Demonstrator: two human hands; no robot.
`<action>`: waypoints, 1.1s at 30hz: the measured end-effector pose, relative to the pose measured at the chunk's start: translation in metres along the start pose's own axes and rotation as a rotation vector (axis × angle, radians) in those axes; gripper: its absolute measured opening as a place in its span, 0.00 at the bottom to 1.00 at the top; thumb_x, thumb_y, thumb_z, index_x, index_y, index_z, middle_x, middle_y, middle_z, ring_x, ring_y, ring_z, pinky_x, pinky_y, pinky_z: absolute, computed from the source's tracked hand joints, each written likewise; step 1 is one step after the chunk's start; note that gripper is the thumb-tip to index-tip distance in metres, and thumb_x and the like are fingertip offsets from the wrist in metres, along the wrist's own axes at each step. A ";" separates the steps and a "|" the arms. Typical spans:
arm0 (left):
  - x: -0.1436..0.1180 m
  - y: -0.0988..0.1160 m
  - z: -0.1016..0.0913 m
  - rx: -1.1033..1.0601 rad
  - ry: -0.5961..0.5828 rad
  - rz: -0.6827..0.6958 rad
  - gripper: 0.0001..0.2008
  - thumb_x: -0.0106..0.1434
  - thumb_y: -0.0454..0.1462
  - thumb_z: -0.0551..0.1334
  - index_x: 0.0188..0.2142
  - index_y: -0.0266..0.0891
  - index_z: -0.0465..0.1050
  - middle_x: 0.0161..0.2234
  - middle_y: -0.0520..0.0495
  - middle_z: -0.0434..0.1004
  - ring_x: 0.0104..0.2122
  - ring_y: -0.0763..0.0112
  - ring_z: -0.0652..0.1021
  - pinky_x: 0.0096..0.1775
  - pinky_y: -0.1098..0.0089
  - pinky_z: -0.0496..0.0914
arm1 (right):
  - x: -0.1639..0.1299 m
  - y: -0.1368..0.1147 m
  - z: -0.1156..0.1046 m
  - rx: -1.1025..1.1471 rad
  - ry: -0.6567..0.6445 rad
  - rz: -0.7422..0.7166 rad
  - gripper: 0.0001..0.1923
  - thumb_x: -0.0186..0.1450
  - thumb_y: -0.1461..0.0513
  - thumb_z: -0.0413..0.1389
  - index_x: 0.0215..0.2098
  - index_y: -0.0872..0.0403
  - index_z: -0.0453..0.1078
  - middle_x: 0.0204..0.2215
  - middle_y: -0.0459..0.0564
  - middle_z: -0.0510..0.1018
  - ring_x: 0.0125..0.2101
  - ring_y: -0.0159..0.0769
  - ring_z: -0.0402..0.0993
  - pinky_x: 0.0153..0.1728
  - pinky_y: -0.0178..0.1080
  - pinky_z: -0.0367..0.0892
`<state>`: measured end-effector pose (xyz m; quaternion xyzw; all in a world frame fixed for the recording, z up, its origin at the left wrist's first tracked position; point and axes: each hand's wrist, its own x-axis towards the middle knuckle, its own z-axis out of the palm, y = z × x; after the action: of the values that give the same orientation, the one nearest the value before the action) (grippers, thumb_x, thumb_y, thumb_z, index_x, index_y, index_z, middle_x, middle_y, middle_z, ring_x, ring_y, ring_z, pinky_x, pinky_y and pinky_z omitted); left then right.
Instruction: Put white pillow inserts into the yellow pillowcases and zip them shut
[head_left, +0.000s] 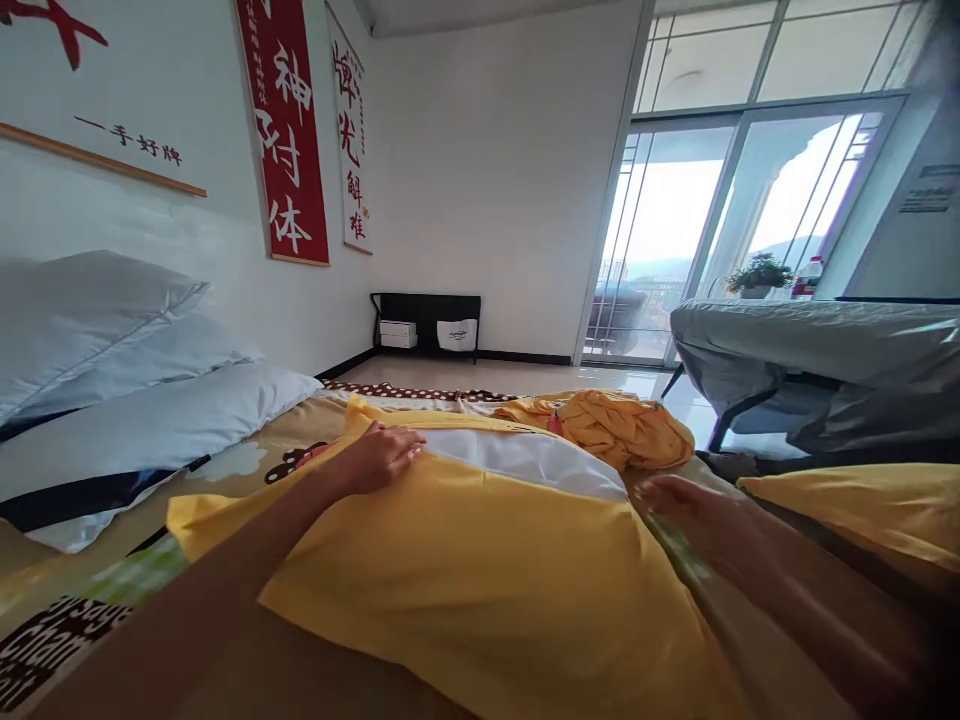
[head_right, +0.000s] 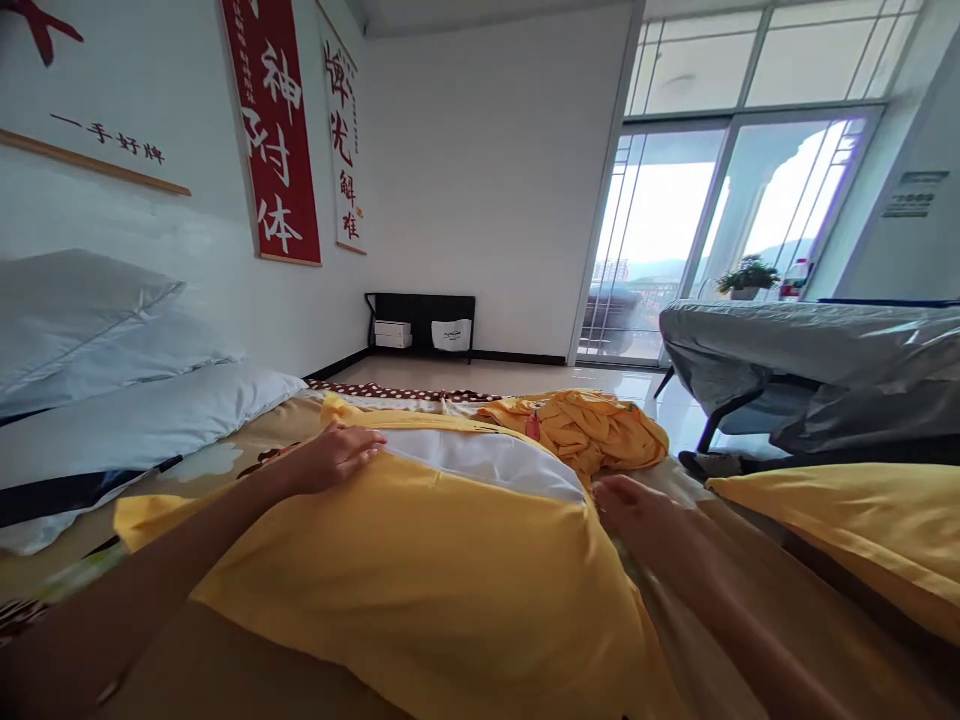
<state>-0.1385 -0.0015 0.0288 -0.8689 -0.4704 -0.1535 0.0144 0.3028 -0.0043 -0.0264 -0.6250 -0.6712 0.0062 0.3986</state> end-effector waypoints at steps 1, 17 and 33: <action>0.008 -0.004 0.004 0.000 -0.030 -0.022 0.21 0.68 0.43 0.44 0.53 0.41 0.67 0.55 0.44 0.71 0.54 0.61 0.69 0.55 0.58 0.57 | -0.005 -0.015 0.010 0.046 -0.036 -0.039 0.21 0.61 0.45 0.48 0.37 0.48 0.75 0.33 0.53 0.81 0.30 0.41 0.76 0.31 0.41 0.70; -0.016 -0.037 0.034 0.229 -0.104 -0.218 0.24 0.67 0.42 0.43 0.32 0.39 0.76 0.37 0.39 0.79 0.40 0.56 0.76 0.51 0.50 0.55 | -0.002 -0.064 0.034 -0.323 -0.527 -0.178 0.18 0.65 0.58 0.45 0.26 0.55 0.73 0.30 0.51 0.79 0.32 0.36 0.72 0.32 0.35 0.59; -0.051 0.025 -0.070 0.417 0.005 -0.291 0.18 0.59 0.40 0.50 0.17 0.38 0.66 0.27 0.39 0.79 0.31 0.60 0.76 0.52 0.51 0.56 | -0.011 -0.124 -0.043 -0.629 -0.502 -0.219 0.11 0.59 0.65 0.51 0.36 0.58 0.75 0.35 0.60 0.79 0.37 0.49 0.76 0.36 0.44 0.66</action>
<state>-0.1621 -0.0685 0.0839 -0.7699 -0.6120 -0.0558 0.1721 0.2221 -0.0618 0.0602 -0.6203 -0.7792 -0.0894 0.0107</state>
